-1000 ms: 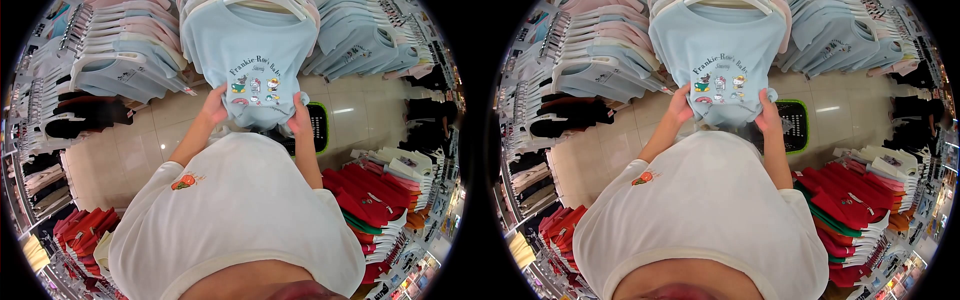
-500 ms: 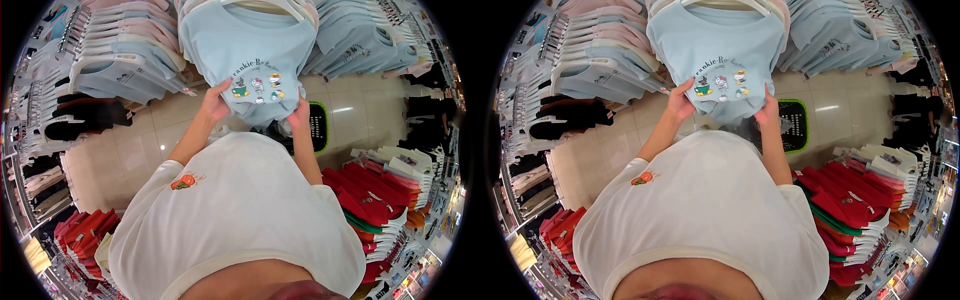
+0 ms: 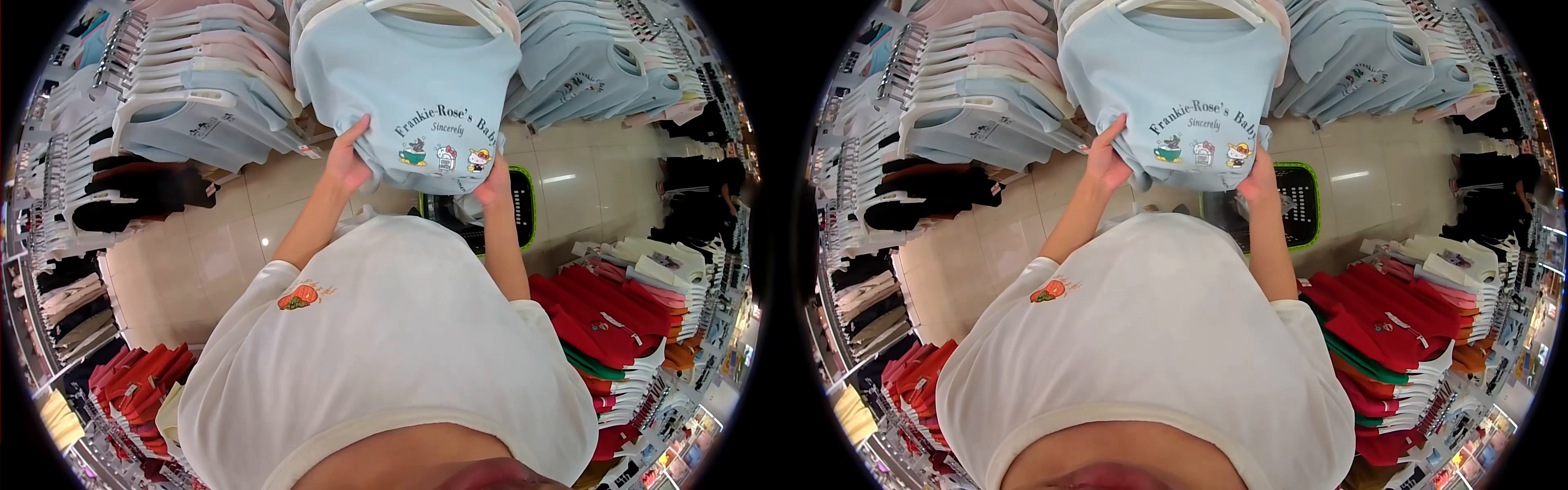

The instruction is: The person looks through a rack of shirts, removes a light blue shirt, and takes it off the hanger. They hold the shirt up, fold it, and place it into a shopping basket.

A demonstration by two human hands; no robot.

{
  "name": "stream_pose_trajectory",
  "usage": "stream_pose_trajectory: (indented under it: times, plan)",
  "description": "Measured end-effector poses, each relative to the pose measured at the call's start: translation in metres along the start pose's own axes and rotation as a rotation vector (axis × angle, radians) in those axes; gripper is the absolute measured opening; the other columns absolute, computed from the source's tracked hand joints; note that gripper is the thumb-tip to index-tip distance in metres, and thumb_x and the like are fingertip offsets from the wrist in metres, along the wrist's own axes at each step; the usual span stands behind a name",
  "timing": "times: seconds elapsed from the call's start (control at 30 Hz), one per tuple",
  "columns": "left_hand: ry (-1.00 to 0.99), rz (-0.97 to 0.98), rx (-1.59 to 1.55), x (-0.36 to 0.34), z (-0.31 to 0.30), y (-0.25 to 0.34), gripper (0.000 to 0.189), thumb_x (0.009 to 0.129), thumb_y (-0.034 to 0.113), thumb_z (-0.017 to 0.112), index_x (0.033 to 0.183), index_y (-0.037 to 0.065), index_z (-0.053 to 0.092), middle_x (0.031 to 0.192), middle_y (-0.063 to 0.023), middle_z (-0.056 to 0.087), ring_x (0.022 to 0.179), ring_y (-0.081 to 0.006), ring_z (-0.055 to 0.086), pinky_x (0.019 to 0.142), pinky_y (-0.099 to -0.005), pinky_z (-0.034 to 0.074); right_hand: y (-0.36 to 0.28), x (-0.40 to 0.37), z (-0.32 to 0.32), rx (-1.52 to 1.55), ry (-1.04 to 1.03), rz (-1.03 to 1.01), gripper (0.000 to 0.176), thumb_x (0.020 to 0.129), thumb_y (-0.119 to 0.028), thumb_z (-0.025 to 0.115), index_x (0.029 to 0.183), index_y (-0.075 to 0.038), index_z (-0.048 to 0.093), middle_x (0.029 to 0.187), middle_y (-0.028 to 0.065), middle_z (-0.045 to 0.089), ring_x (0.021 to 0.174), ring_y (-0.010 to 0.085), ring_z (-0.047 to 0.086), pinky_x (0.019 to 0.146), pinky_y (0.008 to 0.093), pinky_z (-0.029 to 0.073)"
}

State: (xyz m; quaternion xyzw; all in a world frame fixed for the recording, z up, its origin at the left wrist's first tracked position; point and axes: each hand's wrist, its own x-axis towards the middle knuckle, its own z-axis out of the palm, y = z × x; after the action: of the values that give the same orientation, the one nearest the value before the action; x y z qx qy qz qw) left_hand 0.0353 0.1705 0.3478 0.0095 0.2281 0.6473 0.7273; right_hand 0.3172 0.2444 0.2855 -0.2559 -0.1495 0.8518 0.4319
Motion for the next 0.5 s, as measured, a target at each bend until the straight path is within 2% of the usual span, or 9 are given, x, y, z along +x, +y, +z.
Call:
stream_pose_trajectory:
  times: [0.1, 0.2, 0.3, 0.4, 0.5]
  plan:
    - [0.060, -0.022, 0.129, 0.002, -0.009, -0.001, 0.046, 0.097, 0.019, 0.059, 0.137, 0.000, 0.048, 0.136, -0.0130, 0.057, 0.125, -0.0279, 0.055, 0.108, -0.0446, 0.043, -0.005, -0.012, 0.033, 0.125, -0.010, 0.018, 0.049, 0.102, -0.030, 0.052, 0.140, -0.001, 0.047, 0.139, 0.0162, 0.055, 0.125, 0.0307, 0.055, 0.103, 0.0499, 0.046]
    - [0.080, -0.008, 0.178, 0.010, -0.019, -0.001, 0.044, 0.099, 0.021, 0.054, 0.136, -0.002, 0.049, 0.135, -0.0147, 0.057, 0.123, -0.0286, 0.056, 0.107, -0.0451, 0.045, -0.002, -0.003, 0.029, -0.117, 0.110, -0.149, 0.047, 0.103, -0.030, 0.049, 0.140, -0.002, 0.047, 0.140, 0.0148, 0.055, 0.125, 0.0301, 0.055, 0.103, 0.0502, 0.046]
    - [0.046, -0.007, 0.194, 0.010, -0.021, 0.002, 0.044, 0.099, 0.022, 0.052, 0.136, -0.002, 0.049, 0.135, -0.0145, 0.058, 0.123, -0.0282, 0.056, 0.106, -0.0447, 0.046, -0.006, -0.002, 0.019, -0.205, 0.054, -0.172, 0.050, 0.101, -0.035, 0.054, 0.140, -0.004, 0.047, 0.134, 0.0106, 0.059, 0.122, 0.0266, 0.057, 0.101, 0.0484, 0.048]
    - [0.092, -0.027, 0.215, 0.010, -0.016, -0.001, 0.047, 0.100, 0.027, 0.053, 0.138, 0.000, 0.048, 0.137, -0.0144, 0.056, 0.125, -0.0279, 0.055, 0.107, -0.0456, 0.045, -0.002, 0.002, 0.016, -0.157, 0.076, -0.115, 0.052, 0.101, -0.039, 0.053, 0.139, -0.004, 0.048, 0.134, 0.0095, 0.058, 0.122, 0.0256, 0.057, 0.101, 0.0475, 0.047]
    - [0.040, -0.007, 0.211, 0.010, -0.003, -0.008, 0.054, 0.101, 0.038, 0.053, 0.139, 0.001, 0.048, 0.139, -0.0127, 0.055, 0.125, -0.0287, 0.055, 0.108, -0.0470, 0.044, 0.006, 0.009, 0.033, -0.135, 0.220, -0.061, 0.052, 0.103, -0.040, 0.048, 0.141, -0.004, 0.047, 0.141, 0.0128, 0.054, 0.125, 0.0286, 0.055, 0.106, 0.0468, 0.044]
